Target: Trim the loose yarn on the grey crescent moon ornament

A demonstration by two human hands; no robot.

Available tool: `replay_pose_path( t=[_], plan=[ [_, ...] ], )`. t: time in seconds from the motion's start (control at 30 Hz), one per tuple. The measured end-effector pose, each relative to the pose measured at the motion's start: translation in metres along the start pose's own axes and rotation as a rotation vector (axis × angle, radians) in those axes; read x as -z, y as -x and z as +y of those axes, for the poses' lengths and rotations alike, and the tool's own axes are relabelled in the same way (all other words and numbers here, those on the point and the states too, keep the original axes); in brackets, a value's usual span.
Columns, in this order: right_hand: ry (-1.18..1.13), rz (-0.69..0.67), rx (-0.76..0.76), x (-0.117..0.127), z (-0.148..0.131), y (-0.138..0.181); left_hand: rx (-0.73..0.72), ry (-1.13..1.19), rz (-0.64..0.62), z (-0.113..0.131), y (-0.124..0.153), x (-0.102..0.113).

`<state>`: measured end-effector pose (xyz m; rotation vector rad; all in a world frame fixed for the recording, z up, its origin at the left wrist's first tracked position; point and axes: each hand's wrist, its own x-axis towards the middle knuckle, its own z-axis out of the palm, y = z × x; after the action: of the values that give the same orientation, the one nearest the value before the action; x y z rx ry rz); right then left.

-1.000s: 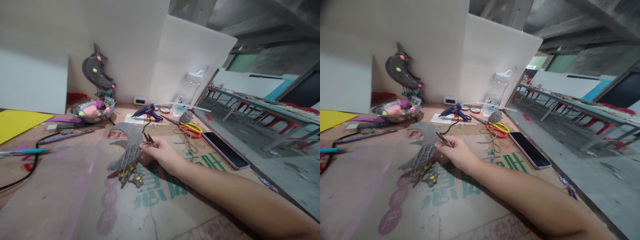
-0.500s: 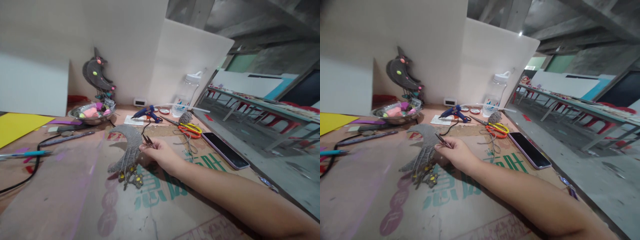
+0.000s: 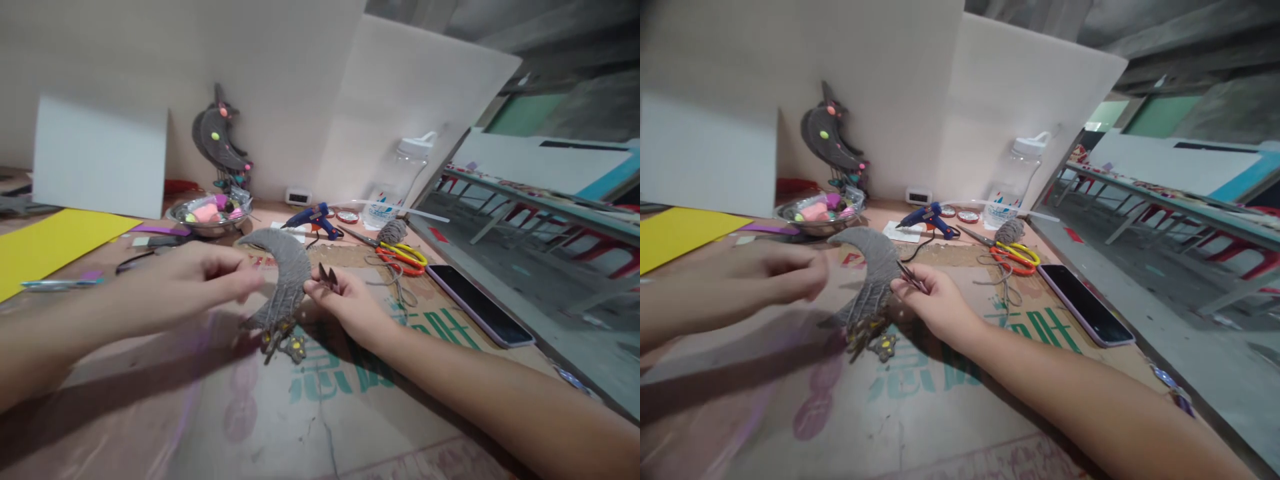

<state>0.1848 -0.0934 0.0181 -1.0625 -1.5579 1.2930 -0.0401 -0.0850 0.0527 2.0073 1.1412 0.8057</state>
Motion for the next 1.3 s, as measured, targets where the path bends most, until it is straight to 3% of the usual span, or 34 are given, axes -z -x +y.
replay_pose_path(
  t=[0.13,0.3,0.57,1.0,1.17,1.3],
  plan=[
    [0.096,-0.044,0.009,-0.002,-0.004,0.003,0.055,0.084,-0.134,-0.011,-0.003,-0.022],
    [0.169,-0.034,0.000,-0.003,-0.003,0.002,0.042,0.156,-0.120,-0.019,-0.001,-0.041],
    [0.170,-0.050,-0.042,-0.005,-0.001,0.001,-0.047,-0.004,0.013,-0.018,0.000,-0.039],
    [0.156,-0.066,-0.073,-0.008,0.001,0.001,-0.005,-0.173,-0.009,-0.020,0.001,-0.040],
    [0.194,-0.054,-0.052,-0.009,-0.002,0.002,-0.017,-0.152,-0.014,-0.022,0.002,-0.041],
    [0.084,-0.057,-0.078,-0.008,-0.002,0.001,-0.021,-0.009,-0.039,-0.022,0.001,-0.042]
  ],
)
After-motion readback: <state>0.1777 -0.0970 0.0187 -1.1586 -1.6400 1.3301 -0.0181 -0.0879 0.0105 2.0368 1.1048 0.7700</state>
